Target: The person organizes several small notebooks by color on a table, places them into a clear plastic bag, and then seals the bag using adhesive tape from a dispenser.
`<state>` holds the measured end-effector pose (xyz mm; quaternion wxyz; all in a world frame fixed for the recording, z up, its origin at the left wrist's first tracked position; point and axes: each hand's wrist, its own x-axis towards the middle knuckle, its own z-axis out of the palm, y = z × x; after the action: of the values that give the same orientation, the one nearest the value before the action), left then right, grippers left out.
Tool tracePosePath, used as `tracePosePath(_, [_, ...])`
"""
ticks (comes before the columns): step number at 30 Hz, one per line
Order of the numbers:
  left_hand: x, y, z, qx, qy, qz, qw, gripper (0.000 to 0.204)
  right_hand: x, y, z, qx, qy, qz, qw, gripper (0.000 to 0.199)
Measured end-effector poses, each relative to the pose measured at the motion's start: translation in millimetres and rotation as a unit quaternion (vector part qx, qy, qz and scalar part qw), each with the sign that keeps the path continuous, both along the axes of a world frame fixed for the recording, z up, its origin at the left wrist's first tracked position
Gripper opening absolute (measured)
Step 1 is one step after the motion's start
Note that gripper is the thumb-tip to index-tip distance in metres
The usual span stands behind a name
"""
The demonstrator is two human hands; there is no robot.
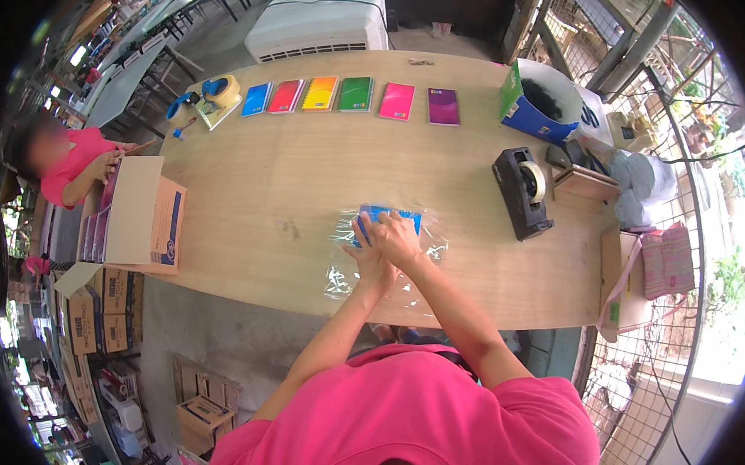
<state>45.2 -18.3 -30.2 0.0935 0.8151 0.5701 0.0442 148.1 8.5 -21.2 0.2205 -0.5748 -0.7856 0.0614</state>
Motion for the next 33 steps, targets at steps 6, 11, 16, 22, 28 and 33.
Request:
tracePosePath(6, [-22.4,3.3,2.5,-0.034,0.035,-0.064,0.997,0.085,0.1,-19.7,21.7,-0.129,-0.011,-0.003,0.992,0.045])
tracePosePath(11, [-79.1,58.9,37.4,-0.050,-0.428,0.015,0.902,0.051,7.4,-56.5,3.8,0.008,-0.077,-0.047,0.996,0.055])
tracePosePath(16, [-78.7,203.5,61.7,-0.071,-0.069,0.042,0.994,0.037,-20.9,-49.5,8.2,-0.028,-0.044,-0.005,0.999,0.054])
tracePosePath(22, [-36.0,112.4,78.7,0.054,-0.296,-0.367,0.880,0.038,16.1,-60.3,-6.6,-0.003,-0.025,-0.058,0.998,0.053])
tracePosePath(28, [-93.5,73.2,-5.8,0.089,-0.153,-0.297,0.938,0.041,5.4,-59.2,-15.7,0.040,0.024,-0.028,0.999,0.045])
tracePosePath(33, [-81.0,58.6,4.7,0.130,-0.105,-0.280,0.945,0.039,12.5,-70.3,-20.6,0.086,0.054,-0.046,0.994,0.044])
